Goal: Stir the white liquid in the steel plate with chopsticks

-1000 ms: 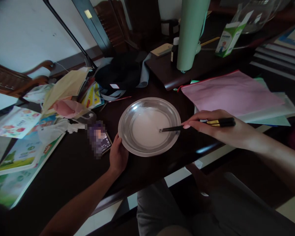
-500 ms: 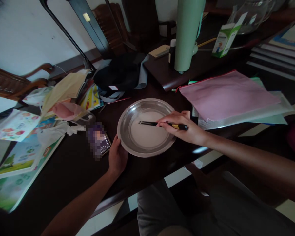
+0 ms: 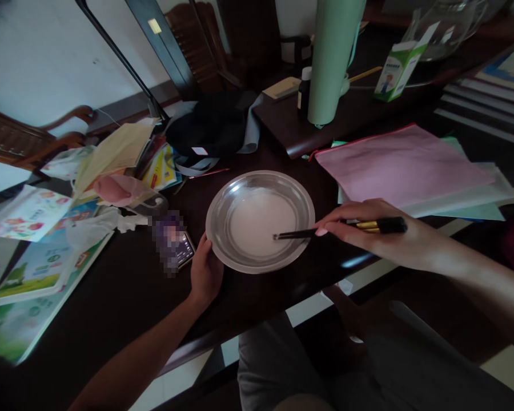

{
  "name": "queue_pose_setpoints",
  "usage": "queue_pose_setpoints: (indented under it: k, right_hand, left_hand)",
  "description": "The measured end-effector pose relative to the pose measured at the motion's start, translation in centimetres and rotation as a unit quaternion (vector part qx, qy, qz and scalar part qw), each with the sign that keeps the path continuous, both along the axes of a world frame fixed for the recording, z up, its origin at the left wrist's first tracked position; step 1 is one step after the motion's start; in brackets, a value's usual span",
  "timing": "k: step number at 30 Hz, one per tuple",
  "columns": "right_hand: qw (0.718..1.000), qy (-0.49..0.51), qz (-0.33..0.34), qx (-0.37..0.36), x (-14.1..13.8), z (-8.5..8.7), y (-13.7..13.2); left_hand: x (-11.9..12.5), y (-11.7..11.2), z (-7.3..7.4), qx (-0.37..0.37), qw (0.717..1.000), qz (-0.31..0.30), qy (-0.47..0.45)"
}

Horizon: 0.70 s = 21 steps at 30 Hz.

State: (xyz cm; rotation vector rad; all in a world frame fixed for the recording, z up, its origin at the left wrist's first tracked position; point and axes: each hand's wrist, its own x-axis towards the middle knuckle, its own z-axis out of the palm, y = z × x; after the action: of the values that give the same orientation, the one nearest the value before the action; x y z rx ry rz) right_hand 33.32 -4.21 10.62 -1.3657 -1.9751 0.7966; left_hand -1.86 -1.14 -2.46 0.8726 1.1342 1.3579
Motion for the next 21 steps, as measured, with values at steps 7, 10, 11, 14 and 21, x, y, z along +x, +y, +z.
queue_pose_setpoints:
  k: [7, 10, 11, 14, 21]
  right_hand:
    - [0.998, 0.014, 0.05, 0.034, -3.6, -2.5, 0.9]
    - [0.997, -0.005, 0.049, 0.052, -4.7, -3.7, 2.5]
    - [0.997, -0.01, 0.042, 0.057, -4.9, -3.9, 3.1]
    - [0.997, -0.016, 0.007, 0.075, -4.7, -4.1, 4.4]
    - [0.998, 0.026, -0.038, 0.051, -2.2, -1.7, 3.4]
  left_hand:
    - [0.1, 0.0, 0.2, -0.009, 1.0, 0.002, -0.015]
    - [0.1, 0.1, 0.2, -0.005, 1.0, 0.002, -0.016]
    - [0.1, 0.1, 0.2, -0.003, 1.0, 0.001, -0.013]
    - [0.0, 0.1, 0.2, 0.0, 1.0, -0.006, -0.001]
    - [0.0, 0.0, 0.2, -0.001, 1.0, 0.002, -0.016]
